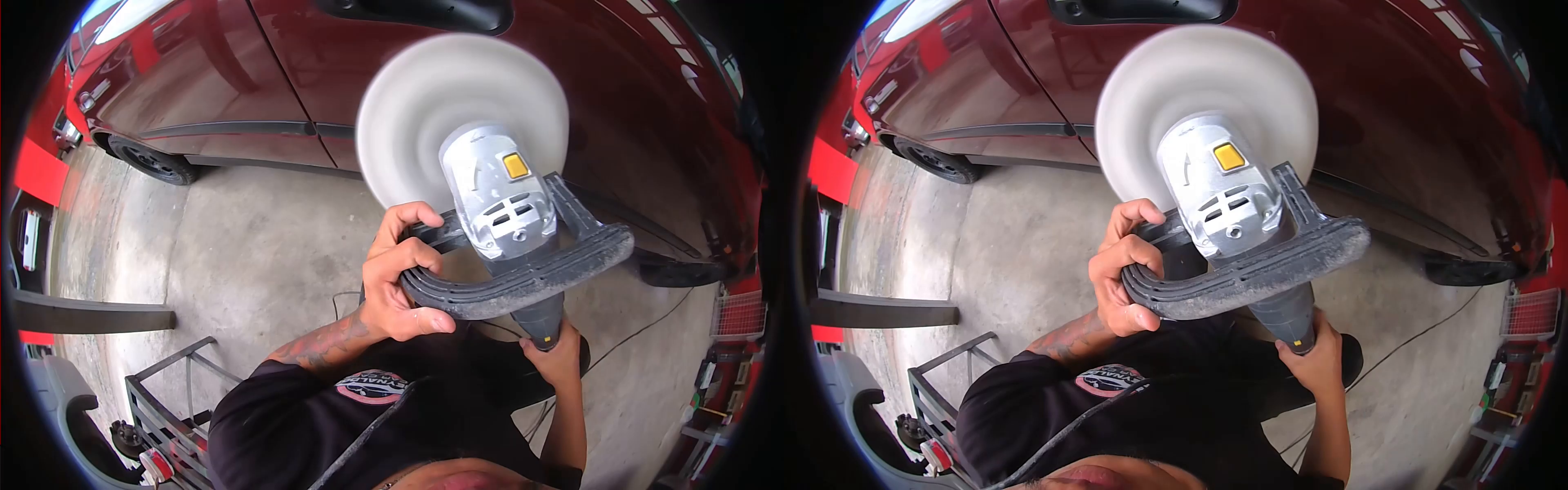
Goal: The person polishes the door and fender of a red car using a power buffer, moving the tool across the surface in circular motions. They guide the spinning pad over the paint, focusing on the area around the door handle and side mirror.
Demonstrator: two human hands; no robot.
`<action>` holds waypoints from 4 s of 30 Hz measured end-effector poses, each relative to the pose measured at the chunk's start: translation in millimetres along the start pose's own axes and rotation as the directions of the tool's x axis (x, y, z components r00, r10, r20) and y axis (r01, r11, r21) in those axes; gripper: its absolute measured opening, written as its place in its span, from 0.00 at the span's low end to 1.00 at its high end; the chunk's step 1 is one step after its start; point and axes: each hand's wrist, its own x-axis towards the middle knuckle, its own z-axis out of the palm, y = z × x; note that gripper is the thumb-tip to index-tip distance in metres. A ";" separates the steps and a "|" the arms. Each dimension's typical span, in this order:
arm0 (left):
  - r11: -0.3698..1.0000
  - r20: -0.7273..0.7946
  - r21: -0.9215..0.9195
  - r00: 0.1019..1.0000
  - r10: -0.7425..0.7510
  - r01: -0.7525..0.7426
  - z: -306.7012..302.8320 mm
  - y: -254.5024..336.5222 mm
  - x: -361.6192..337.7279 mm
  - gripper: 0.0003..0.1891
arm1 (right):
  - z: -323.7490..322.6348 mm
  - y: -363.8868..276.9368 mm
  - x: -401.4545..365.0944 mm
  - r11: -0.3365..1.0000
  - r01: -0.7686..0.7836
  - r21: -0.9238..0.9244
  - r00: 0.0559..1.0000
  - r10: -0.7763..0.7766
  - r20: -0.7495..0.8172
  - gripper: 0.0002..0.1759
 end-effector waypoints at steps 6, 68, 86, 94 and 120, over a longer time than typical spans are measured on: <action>0.989 -0.178 0.151 0.983 0.037 -0.010 -50.1 -6.2 -9.9 0.38 | 34.2 -27.9 47.0 0.964 0.252 0.088 0.968 -0.251 -0.022 0.28; 0.762 -0.219 0.627 0.901 0.375 -0.165 -211.0 3.1 37.6 0.48 | 167.1 -141.3 199.1 0.789 0.561 0.250 0.827 -0.546 -0.134 0.29; 0.895 -0.223 0.400 0.926 0.303 -0.197 -196.7 88.0 142.1 0.49 | 58.0 -194.7 142.4 0.849 0.485 0.210 0.874 -0.463 -0.147 0.32; 0.994 -0.027 0.111 0.999 -0.023 0.026 -11.6 80.5 118.0 0.45 | -37.3 -102.8 7.0 0.984 0.068 0.166 0.957 -0.017 -0.289 0.28; 0.985 -0.644 0.152 0.747 0.165 -0.087 -153.9 87.4 128.9 0.56 | -14.0 -198.1 69.2 0.795 0.607 -0.003 0.793 -0.607 -0.049 0.45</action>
